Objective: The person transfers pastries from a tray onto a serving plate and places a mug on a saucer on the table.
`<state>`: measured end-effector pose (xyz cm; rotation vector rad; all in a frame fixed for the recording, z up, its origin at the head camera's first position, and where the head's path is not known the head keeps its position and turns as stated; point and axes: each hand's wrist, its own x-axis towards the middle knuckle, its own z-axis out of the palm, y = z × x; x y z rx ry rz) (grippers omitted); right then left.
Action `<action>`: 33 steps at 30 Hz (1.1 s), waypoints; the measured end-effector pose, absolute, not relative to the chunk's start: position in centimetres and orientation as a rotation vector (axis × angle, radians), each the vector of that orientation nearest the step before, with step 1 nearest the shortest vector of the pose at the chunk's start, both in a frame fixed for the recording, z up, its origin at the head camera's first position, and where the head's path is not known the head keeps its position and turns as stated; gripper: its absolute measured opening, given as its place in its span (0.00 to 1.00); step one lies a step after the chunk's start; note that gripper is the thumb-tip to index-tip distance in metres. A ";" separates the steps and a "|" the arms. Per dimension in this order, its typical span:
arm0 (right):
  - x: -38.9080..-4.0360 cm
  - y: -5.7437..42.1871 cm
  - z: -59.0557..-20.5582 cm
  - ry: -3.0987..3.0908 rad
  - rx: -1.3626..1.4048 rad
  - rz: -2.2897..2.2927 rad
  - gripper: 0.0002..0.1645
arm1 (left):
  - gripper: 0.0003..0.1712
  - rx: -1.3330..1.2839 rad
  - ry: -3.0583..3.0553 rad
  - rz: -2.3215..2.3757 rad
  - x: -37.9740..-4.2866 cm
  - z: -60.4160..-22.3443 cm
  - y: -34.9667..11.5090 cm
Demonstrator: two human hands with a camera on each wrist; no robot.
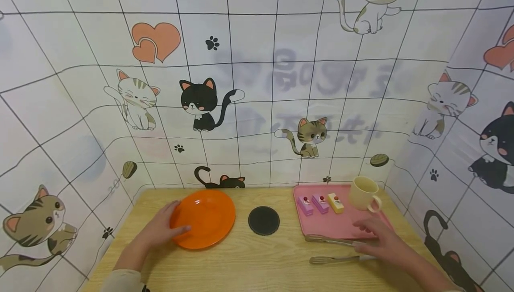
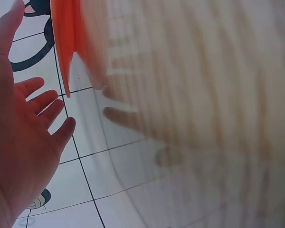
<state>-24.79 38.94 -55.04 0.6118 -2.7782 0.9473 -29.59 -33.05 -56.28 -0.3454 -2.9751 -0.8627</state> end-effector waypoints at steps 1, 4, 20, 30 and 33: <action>-24.8 39.1 -55.2 -2.765 0.631 0.948 0.33 | 0.65 -0.341 -2.987 -0.876 -29.5 -56.3 -33.0; -24.9 39.6 -55.6 -2.742 0.702 0.936 0.33 | 0.68 -0.330 -3.020 -0.909 -29.3 -56.1 -32.8; -24.4 40.7 -56.2 -2.852 0.802 0.901 0.29 | 0.80 -0.363 -3.126 -1.013 -28.7 -56.0 -32.2; -24.5 40.8 -57.2 -2.722 0.939 0.825 0.29 | 0.84 -0.369 -3.164 -0.992 -28.6 -55.9 -32.0; -24.5 40.8 -57.4 -2.704 0.954 0.817 0.29 | 0.84 -0.363 -3.172 -0.989 -28.5 -55.8 -32.0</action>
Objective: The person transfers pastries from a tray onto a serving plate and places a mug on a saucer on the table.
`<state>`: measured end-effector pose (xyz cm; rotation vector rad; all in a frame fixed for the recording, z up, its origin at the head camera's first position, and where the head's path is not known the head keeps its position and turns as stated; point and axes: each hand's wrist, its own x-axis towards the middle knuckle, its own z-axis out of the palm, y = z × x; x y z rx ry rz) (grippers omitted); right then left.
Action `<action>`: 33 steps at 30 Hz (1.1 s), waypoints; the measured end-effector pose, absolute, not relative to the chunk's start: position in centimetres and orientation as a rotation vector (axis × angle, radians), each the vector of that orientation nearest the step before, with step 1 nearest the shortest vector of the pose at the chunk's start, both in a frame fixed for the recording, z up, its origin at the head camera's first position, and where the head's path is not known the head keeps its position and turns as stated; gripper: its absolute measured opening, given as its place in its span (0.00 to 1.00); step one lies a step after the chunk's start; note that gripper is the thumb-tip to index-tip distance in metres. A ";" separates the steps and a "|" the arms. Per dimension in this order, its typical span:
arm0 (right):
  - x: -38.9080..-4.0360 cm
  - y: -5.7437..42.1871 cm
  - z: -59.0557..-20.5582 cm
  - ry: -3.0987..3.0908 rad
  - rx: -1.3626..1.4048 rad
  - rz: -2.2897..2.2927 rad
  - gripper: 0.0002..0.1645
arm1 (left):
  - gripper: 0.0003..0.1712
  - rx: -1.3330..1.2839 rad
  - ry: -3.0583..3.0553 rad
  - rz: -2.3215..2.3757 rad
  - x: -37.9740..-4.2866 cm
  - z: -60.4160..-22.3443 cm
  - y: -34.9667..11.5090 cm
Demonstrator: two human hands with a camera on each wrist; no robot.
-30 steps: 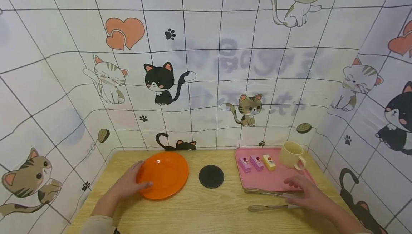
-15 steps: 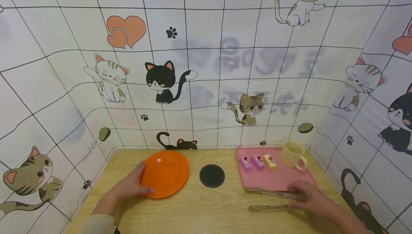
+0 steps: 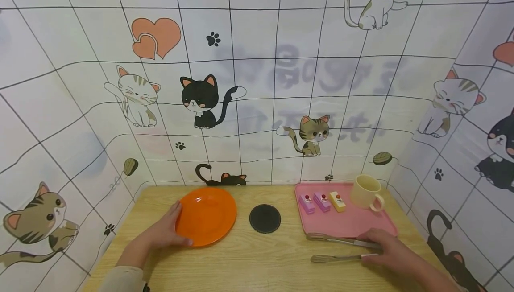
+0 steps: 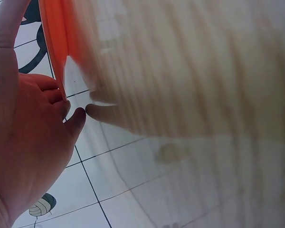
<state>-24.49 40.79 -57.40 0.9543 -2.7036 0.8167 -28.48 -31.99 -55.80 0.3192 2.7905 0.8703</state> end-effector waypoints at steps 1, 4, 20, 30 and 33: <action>-24.4 40.8 -57.4 -2.702 0.953 0.810 0.29 | 0.84 0.316 2.787 0.871 -28.5 -55.7 -32.0; -24.3 40.8 -57.5 -2.709 0.932 0.803 0.29 | 0.84 0.316 2.790 0.858 -28.4 -55.6 -32.0; -24.2 40.7 -57.5 -2.725 0.936 0.908 0.25 | 0.85 0.308 2.790 0.813 -28.3 -55.1 -31.8; -24.4 40.5 -56.5 -2.878 0.889 1.121 0.21 | 0.84 0.311 2.773 0.824 -28.2 -54.8 -31.6; -24.5 40.5 -56.5 -2.906 0.882 1.140 0.21 | 0.84 0.311 2.772 0.825 -28.2 -54.8 -31.5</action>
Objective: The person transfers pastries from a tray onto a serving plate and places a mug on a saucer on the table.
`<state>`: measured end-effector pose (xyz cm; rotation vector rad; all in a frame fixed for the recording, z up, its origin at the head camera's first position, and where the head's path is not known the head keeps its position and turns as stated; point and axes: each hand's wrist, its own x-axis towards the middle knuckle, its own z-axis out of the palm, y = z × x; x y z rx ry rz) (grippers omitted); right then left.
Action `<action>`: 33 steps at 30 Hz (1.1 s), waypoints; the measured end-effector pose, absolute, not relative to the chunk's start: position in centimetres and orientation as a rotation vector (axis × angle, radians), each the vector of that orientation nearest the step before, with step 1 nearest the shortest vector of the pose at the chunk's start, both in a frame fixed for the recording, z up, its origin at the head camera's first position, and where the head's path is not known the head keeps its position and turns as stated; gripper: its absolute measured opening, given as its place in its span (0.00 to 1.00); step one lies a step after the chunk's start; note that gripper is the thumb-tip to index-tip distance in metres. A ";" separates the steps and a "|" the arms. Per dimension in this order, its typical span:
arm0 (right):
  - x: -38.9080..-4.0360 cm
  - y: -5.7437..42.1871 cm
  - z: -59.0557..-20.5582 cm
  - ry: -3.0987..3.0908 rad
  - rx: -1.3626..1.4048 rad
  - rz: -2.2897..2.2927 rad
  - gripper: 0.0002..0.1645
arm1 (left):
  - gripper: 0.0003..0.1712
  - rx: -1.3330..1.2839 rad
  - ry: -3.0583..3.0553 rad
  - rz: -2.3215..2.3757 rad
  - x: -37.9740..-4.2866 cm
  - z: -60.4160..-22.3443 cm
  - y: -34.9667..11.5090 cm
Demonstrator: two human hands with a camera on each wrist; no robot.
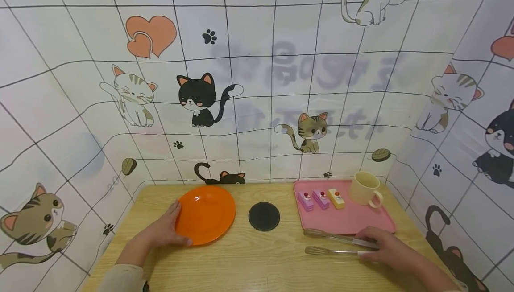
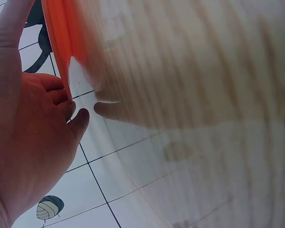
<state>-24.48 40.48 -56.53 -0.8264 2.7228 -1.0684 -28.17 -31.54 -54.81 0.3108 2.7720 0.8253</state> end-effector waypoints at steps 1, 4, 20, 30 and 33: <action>-24.5 40.4 -56.4 2.710 -0.807 -1.070 0.22 | 0.84 0.311 2.773 0.824 -28.2 -54.9 -31.6; -24.4 40.1 -56.0 2.690 -0.743 -1.070 0.23 | 0.84 0.314 2.776 0.818 -28.3 -55.0 -31.7; -24.4 38.1 -55.3 2.791 -0.470 -1.154 0.23 | 0.84 0.305 2.771 0.820 -28.4 -55.1 -31.8; -24.8 37.2 -55.4 2.959 -0.378 -1.156 0.21 | 0.83 0.301 2.779 0.798 -28.4 -55.1 -31.8; -24.9 36.8 -55.4 3.035 -0.342 -1.098 0.21 | 0.84 0.299 2.783 0.786 -28.5 -55.2 -31.8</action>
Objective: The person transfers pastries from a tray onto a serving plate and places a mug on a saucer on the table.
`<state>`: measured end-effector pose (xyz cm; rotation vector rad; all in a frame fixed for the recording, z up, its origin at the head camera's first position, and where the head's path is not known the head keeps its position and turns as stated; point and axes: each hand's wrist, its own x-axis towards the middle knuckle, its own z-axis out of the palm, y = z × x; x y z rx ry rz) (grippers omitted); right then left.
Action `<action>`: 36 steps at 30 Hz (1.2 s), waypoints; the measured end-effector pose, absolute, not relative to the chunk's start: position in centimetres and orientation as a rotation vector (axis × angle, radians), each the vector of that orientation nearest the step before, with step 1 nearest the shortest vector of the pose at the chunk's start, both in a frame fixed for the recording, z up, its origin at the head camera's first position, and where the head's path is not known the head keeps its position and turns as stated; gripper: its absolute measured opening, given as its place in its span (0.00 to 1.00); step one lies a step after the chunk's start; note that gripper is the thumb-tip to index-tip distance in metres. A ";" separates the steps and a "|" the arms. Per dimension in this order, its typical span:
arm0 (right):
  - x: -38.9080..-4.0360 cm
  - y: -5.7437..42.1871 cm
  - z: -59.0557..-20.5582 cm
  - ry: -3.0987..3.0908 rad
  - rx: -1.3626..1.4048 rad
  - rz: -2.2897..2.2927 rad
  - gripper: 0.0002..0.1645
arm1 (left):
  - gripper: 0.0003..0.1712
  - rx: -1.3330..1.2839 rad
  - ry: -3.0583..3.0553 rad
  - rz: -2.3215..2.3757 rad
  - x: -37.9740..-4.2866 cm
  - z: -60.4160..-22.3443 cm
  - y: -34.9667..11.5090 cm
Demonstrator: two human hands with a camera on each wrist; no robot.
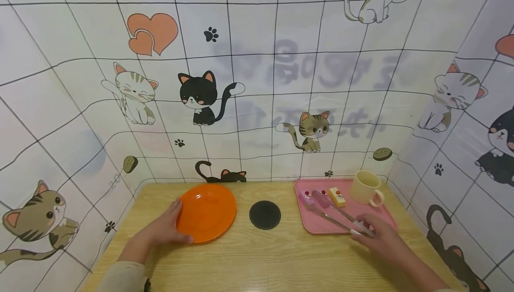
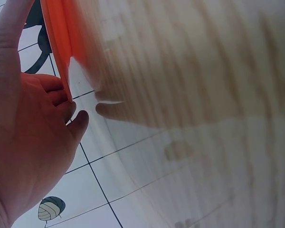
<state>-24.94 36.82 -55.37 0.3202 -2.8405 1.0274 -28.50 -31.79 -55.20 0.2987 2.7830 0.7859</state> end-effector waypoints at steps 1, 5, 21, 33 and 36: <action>-25.0 36.7 -55.3 -2.843 0.309 0.989 0.21 | 0.84 0.300 2.784 0.784 -28.6 -55.3 -31.8; -25.0 36.1 -55.1 -2.862 0.240 0.936 0.24 | 0.84 0.307 2.794 0.771 -28.8 -55.5 -31.9; -25.2 33.8 -55.5 -2.906 0.167 0.869 0.25 | 0.84 0.343 2.821 0.766 -28.5 -55.3 -31.9; -25.4 33.1 -55.5 -2.900 0.172 0.868 0.20 | 0.84 0.325 2.813 0.753 -28.6 -55.2 -31.8; -25.5 32.9 -55.5 -2.896 0.172 0.841 0.19 | 0.85 0.318 2.807 0.755 -28.7 -55.1 -31.8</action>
